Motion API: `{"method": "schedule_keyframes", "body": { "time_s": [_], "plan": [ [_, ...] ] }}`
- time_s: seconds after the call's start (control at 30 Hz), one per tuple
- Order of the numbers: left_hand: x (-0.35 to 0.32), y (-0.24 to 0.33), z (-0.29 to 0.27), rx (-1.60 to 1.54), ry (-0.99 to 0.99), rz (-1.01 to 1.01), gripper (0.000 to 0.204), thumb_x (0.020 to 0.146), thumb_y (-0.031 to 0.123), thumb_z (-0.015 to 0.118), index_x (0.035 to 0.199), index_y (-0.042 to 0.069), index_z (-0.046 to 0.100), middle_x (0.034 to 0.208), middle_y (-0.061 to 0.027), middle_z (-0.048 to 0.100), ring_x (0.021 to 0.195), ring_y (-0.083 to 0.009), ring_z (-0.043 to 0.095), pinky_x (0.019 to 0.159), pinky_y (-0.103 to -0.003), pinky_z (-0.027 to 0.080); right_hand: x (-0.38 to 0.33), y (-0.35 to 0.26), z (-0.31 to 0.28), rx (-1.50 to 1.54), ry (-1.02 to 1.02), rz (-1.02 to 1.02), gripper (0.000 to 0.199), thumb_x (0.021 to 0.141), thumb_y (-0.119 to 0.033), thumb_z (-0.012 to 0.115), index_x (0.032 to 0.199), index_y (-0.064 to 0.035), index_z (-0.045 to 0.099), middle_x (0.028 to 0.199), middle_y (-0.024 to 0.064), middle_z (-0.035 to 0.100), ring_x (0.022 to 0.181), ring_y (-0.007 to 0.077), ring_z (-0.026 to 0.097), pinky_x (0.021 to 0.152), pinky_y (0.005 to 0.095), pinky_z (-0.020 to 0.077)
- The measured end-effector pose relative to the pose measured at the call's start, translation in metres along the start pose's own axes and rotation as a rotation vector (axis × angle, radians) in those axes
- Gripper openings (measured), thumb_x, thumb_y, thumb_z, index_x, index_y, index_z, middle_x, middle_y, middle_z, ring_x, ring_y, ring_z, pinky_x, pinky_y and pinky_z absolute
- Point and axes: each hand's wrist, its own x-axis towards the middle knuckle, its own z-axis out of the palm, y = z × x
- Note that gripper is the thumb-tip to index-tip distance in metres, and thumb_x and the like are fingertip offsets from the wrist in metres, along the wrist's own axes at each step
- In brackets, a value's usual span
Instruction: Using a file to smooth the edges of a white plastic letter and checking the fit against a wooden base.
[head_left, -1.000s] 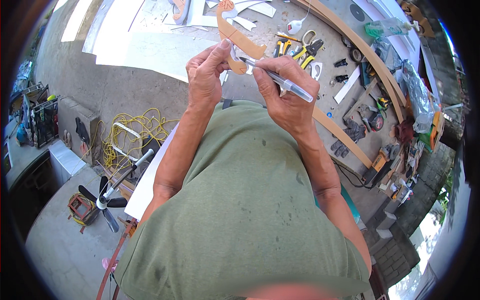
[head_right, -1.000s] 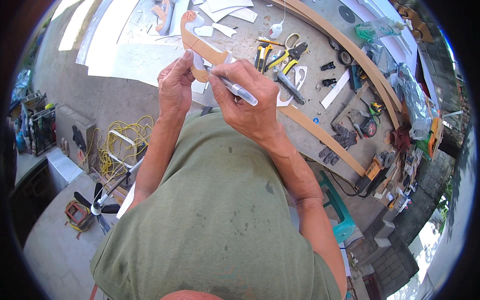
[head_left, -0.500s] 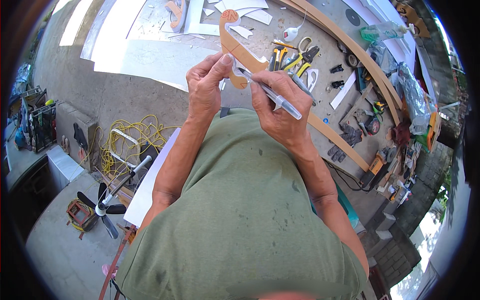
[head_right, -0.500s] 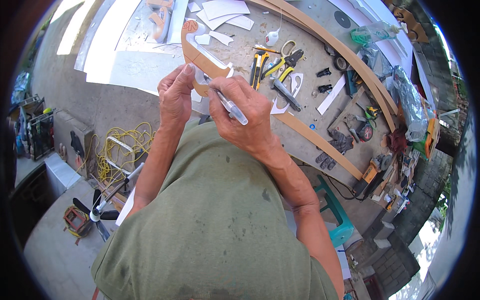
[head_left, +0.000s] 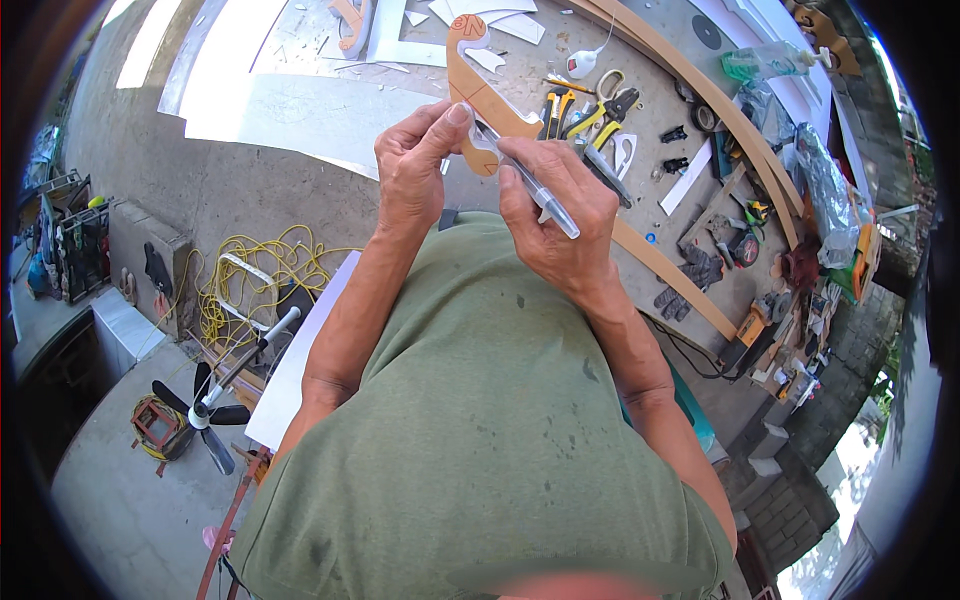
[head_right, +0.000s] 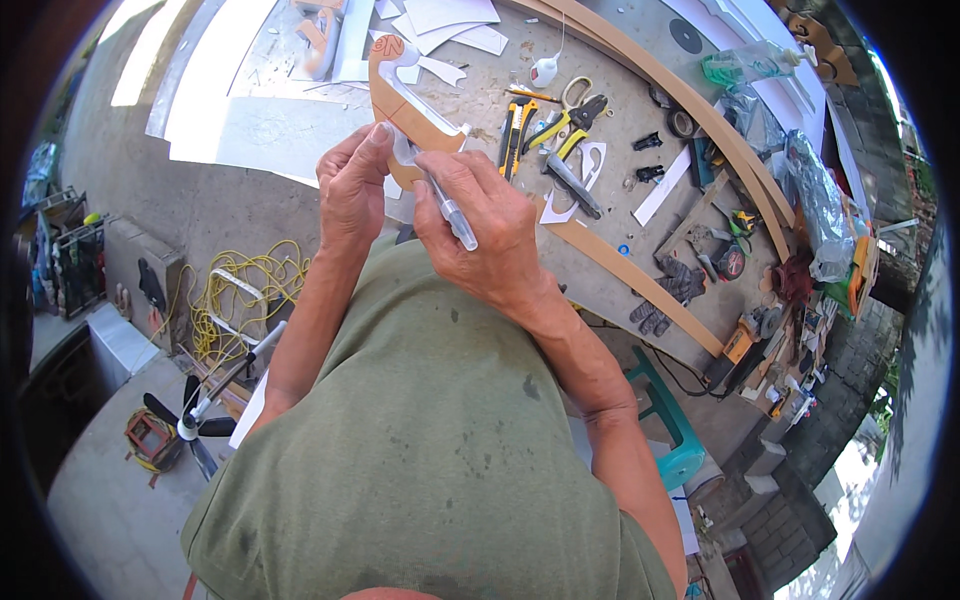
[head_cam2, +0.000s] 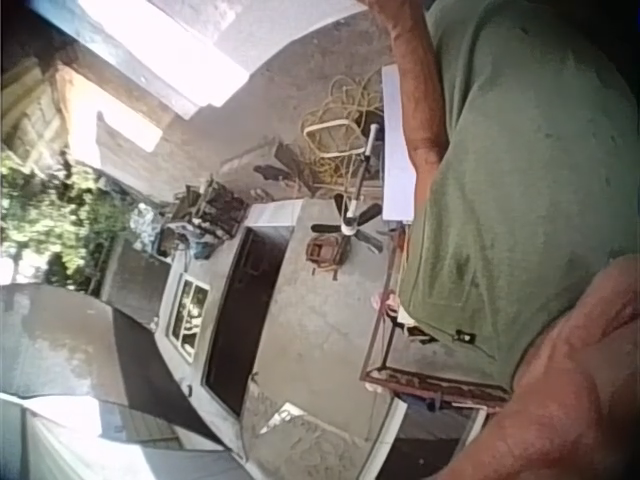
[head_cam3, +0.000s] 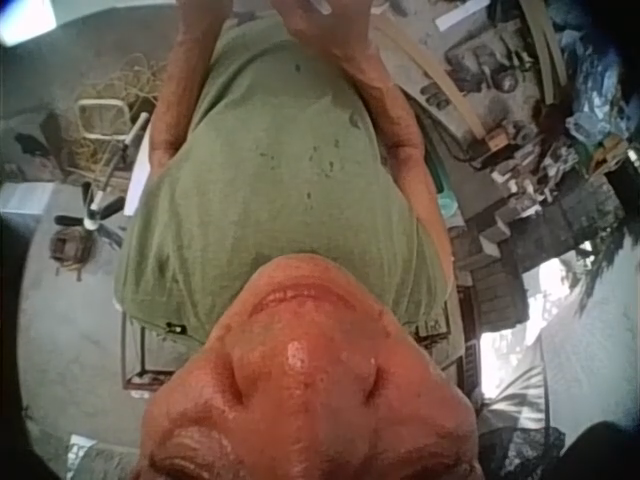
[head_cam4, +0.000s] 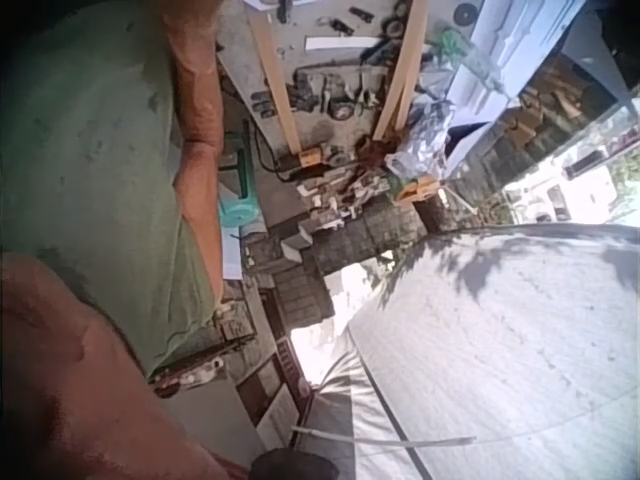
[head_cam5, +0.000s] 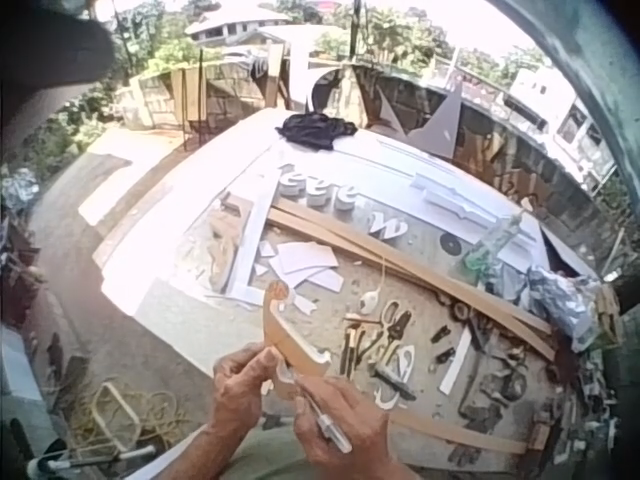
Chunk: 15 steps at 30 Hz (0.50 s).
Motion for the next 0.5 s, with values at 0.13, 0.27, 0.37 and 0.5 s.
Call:
{"method": "schedule_keyframes", "body": {
  "time_s": [0.13, 0.27, 0.37, 0.5],
  "plan": [
    [0.001, -0.0022, -0.0025, -0.023, -0.008, 0.001, 0.03, 0.09, 0.017, 0.073, 0.107, -0.007, 0.071, 0.089, -0.009, 0.072, 0.074, -0.0104, 0.062, 0.069, -0.023, 0.05, -0.0009, 0.0025, 0.0014, 0.003, 0.007, 0.0, 0.028, 0.08, 0.003, 0.067, 0.108, -0.0004, 0.065, 0.091, 0.016, 0.066, 0.076, 0.0299, 0.067, 0.066, 0.0372, 0.0541],
    [0.002, -0.0032, -0.0072, -0.031, -0.044, -0.015, 0.031, 0.091, 0.017, 0.072, 0.108, -0.008, 0.07, 0.09, -0.0102, 0.072, 0.074, -0.0106, 0.064, 0.068, -0.022, 0.051, -0.0011, 0.0001, -0.0024, 0.028, -0.026, 0.059, 0.027, 0.079, 0.003, 0.067, 0.106, -0.0009, 0.066, 0.09, 0.0154, 0.066, 0.074, 0.0292, 0.067, 0.064, 0.0367, 0.0538],
    [0.002, -0.0038, -0.0057, -0.045, -0.014, -0.018, 0.031, 0.091, 0.017, 0.072, 0.109, -0.009, 0.069, 0.091, -0.0117, 0.072, 0.075, -0.0116, 0.065, 0.068, -0.023, 0.053, 0.0, -0.002, -0.0035, 0.04, -0.011, 0.084, 0.025, 0.079, 0.004, 0.067, 0.103, -0.0013, 0.067, 0.087, 0.0148, 0.066, 0.071, 0.0284, 0.067, 0.062, 0.0361, 0.053],
    [0.001, -0.0048, -0.0079, -0.05, -0.047, -0.028, 0.032, 0.091, 0.017, 0.072, 0.109, -0.009, 0.069, 0.091, -0.0123, 0.072, 0.076, -0.0131, 0.067, 0.069, -0.025, 0.056, 0.0007, -0.0013, -0.0034, 0.035, -0.02, 0.099, 0.023, 0.079, 0.004, 0.067, 0.101, -0.0017, 0.067, 0.086, 0.0141, 0.067, 0.07, 0.0281, 0.066, 0.06, 0.0357, 0.0522]
  ]
}}
